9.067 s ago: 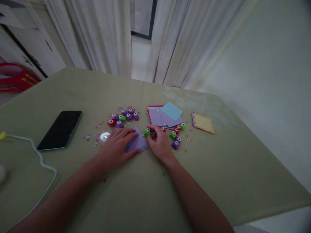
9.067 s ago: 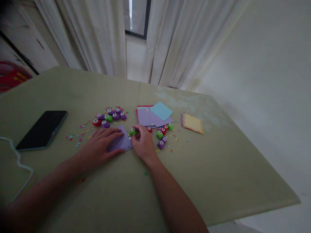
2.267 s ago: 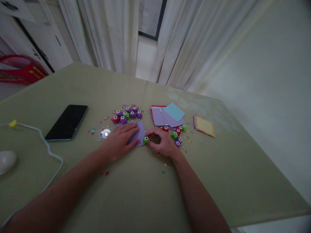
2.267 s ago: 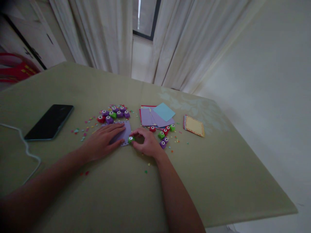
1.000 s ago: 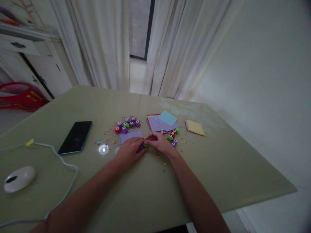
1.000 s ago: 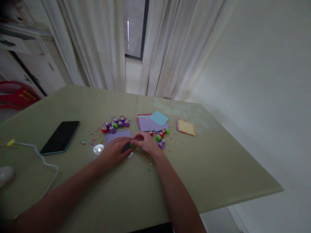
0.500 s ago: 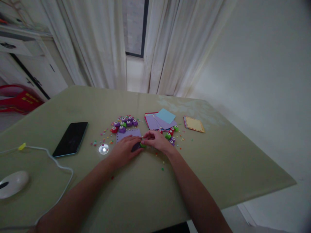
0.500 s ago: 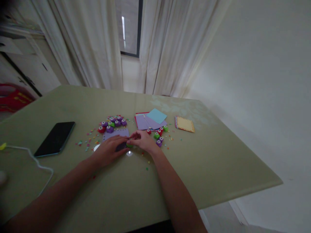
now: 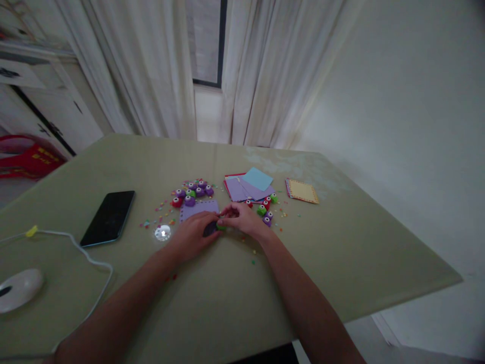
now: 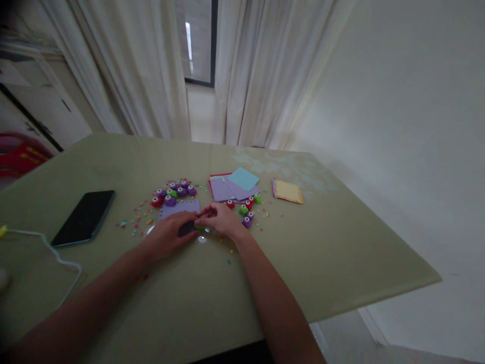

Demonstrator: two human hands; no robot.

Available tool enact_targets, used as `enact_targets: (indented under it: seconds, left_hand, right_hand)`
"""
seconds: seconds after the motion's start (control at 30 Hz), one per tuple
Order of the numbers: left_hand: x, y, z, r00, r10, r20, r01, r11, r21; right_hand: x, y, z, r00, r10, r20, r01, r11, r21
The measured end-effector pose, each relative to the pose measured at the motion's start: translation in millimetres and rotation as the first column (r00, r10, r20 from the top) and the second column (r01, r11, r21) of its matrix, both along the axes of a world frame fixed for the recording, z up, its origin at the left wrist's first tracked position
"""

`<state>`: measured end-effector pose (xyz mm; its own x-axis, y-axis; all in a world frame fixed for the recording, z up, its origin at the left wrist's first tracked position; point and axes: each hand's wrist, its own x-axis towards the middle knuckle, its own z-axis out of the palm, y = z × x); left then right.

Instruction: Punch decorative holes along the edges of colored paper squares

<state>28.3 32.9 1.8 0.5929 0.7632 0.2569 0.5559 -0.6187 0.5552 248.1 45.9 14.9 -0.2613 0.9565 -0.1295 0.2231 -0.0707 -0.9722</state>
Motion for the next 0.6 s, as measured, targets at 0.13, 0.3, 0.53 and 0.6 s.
enact_targets:
  seconds: [0.13, 0.3, 0.53, 0.6]
  left_hand:
    - [-0.1, -1.8, 1.3, 1.0, 0.01, -0.015, -0.01, 1.0, -0.009]
    - [1.4, -3.6, 3.0, 0.997, 0.031, -0.075, -0.032, 0.999, -0.011]
    - [0.3, -4.1, 2.0, 0.998, 0.023, -0.052, -0.023, 1.0, 0.007]
    - [-0.5, -3.7, 2.5, 0.999, 0.004, -0.037, -0.003, 1.0, 0.019]
  right_hand:
    - [-1.1, -1.3, 0.6, 1.0, 0.004, 0.017, -0.004, 1.0, -0.012]
    - [-1.4, -2.6, 0.1, 0.999, 0.013, 0.038, -0.013, 1.0, 0.001]
    - [-1.0, -1.9, -3.3, 0.999, 0.01, 0.038, -0.01, 1.0, 0.025]
    - [-1.4, -1.7, -3.8, 0.999, 0.004, 0.037, -0.005, 1.0, 0.025]
